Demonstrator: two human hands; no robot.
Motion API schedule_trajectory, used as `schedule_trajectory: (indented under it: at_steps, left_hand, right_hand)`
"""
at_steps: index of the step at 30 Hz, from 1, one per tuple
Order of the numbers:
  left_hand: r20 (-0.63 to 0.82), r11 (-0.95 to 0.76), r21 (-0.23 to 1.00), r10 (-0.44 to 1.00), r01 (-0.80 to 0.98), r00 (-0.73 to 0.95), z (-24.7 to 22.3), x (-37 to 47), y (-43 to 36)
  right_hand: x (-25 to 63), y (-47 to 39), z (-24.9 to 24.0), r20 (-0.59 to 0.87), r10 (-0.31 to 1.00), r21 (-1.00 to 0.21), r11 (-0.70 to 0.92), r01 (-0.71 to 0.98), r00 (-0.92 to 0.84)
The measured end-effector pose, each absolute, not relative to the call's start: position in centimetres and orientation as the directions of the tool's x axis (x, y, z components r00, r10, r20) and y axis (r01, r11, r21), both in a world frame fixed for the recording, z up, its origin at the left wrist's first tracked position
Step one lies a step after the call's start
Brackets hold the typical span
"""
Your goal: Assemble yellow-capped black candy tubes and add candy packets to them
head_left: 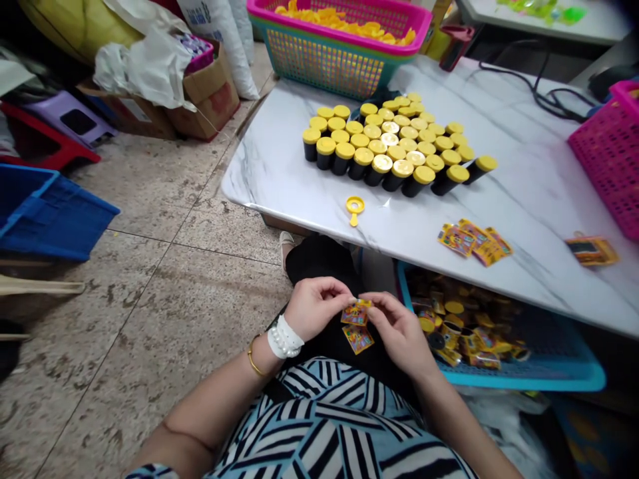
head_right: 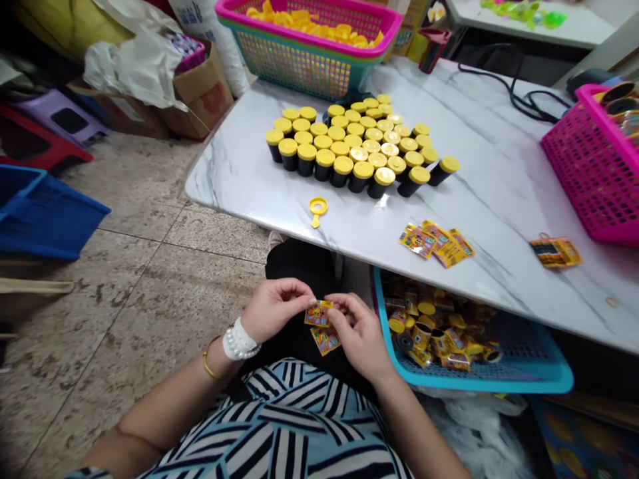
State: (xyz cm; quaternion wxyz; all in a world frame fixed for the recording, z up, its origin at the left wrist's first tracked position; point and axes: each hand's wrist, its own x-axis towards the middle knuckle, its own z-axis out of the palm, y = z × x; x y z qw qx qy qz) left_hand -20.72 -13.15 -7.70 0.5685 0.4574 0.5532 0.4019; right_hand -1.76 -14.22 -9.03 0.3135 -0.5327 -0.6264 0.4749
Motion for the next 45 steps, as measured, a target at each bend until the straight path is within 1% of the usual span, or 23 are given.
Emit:
schedule_trajectory:
  at_steps: [2,4,6,8,10,12,13,17,19,21,23,25,28,29,34,38,40,43,45]
  left_hand:
    - [-0.216,0.216,0.976,0.976,-0.009,0.005,-6.7,-20.3,-13.2]
    - [-0.176,0.168,0.983,0.976,-0.067,-0.131,-5.8,-20.1,-13.6]
    - [-0.144,0.132,0.989,0.964,-0.069,-0.224,-5.2,-20.0,-14.4]
    - [-0.101,0.101,0.995,0.967,-0.011,-0.233,-4.8,-19.9,-15.3]
    - [-0.046,0.058,0.997,0.977,0.056,-0.207,-4.6,-19.8,-16.0]
    - [-0.001,0.019,0.996,0.981,0.089,-0.194,-4.6,-19.7,-16.4]
    - [0.012,0.008,0.996,0.977,0.088,-0.214,-4.6,-19.7,-16.6]
    - [0.066,-0.033,0.995,0.924,0.094,-0.376,-4.5,-19.8,-16.6]
    - [0.088,-0.043,0.990,0.932,0.134,-0.353,-4.4,-19.8,-16.4]
    - [0.073,-0.031,0.988,0.957,0.149,-0.280,-4.4,-19.7,-16.3]
    - [0.049,-0.016,0.991,0.968,0.134,-0.247,-4.6,-19.6,-16.1]
    - [0.024,0.005,0.994,0.964,0.109,-0.264,-4.8,-19.6,-16.0]
    - [-0.050,0.061,0.998,0.937,0.019,-0.345,-5.2,-19.9,-15.9]
    - [-0.075,0.077,0.997,0.934,-0.006,-0.349,-5.2,-20.0,-15.8]
    - [-0.081,0.079,0.997,0.964,-0.019,-0.253,-5.0,-20.2,-15.6]
    - [-0.169,0.107,0.973,0.933,-0.204,-0.317,-5.1,-20.2,-15.5]
    - [-0.209,0.122,0.952,0.928,-0.279,-0.307,-5.2,-20.2,-15.5]
    - [-0.233,0.138,0.935,0.934,-0.326,-0.273,-5.4,-20.1,-15.4]
    - [-0.234,0.144,0.934,0.938,-0.327,-0.256,-5.4,-20.2,-15.4]
  right_hand:
    - [-2.6,-13.7,-8.4,-0.110,0.969,-0.947,-0.034,0.320,-0.222]
    - [-3.3,-13.6,-8.1,-0.059,0.988,-0.942,-0.009,0.335,-0.139]
    - [-3.8,-13.6,-7.8,0.016,0.998,-0.928,0.039,0.371,-0.066]
    - [-4.1,-13.6,-7.5,0.107,0.993,-0.902,0.118,0.415,-0.050]
    - [-4.3,-13.6,-7.3,0.204,0.976,-0.863,0.217,0.457,-0.078]
    - [-4.5,-13.4,-7.2,0.292,0.950,-0.814,0.308,0.493,-0.112]
    - [-4.5,-13.3,-7.1,0.329,0.936,-0.788,0.343,0.510,-0.122]
    - [-4.7,-12.9,-7.1,0.404,0.906,-0.719,0.401,0.567,-0.129]
    - [-4.7,-12.9,-7.3,0.419,0.895,-0.701,0.427,0.570,-0.154]
    - [-4.8,-13.0,-7.3,0.446,0.872,-0.677,0.477,0.561,-0.203]
    - [-5.0,-13.1,-7.4,0.475,0.844,-0.648,0.527,0.550,-0.249]
    - [-5.2,-13.1,-7.3,0.493,0.830,-0.634,0.547,0.547,-0.260]
    - [-5.4,-12.8,-7.0,0.507,0.836,-0.634,0.527,0.565,-0.210]
    - [-5.5,-12.7,-6.9,0.513,0.835,-0.632,0.523,0.571,-0.197]
    - [-5.8,-12.7,-6.7,0.558,0.792,-0.569,0.583,0.579,-0.249]
    - [-6.0,-12.6,-6.8,0.582,0.773,-0.531,0.596,0.603,-0.253]
    - [-6.1,-12.4,-6.8,0.592,0.764,-0.515,0.603,0.610,-0.256]
    - [-6.6,-12.3,-6.7,0.619,0.741,-0.494,0.626,0.604,-0.262]
    - [-7.1,-12.3,-6.5,0.634,0.728,-0.488,0.638,0.595,-0.261]
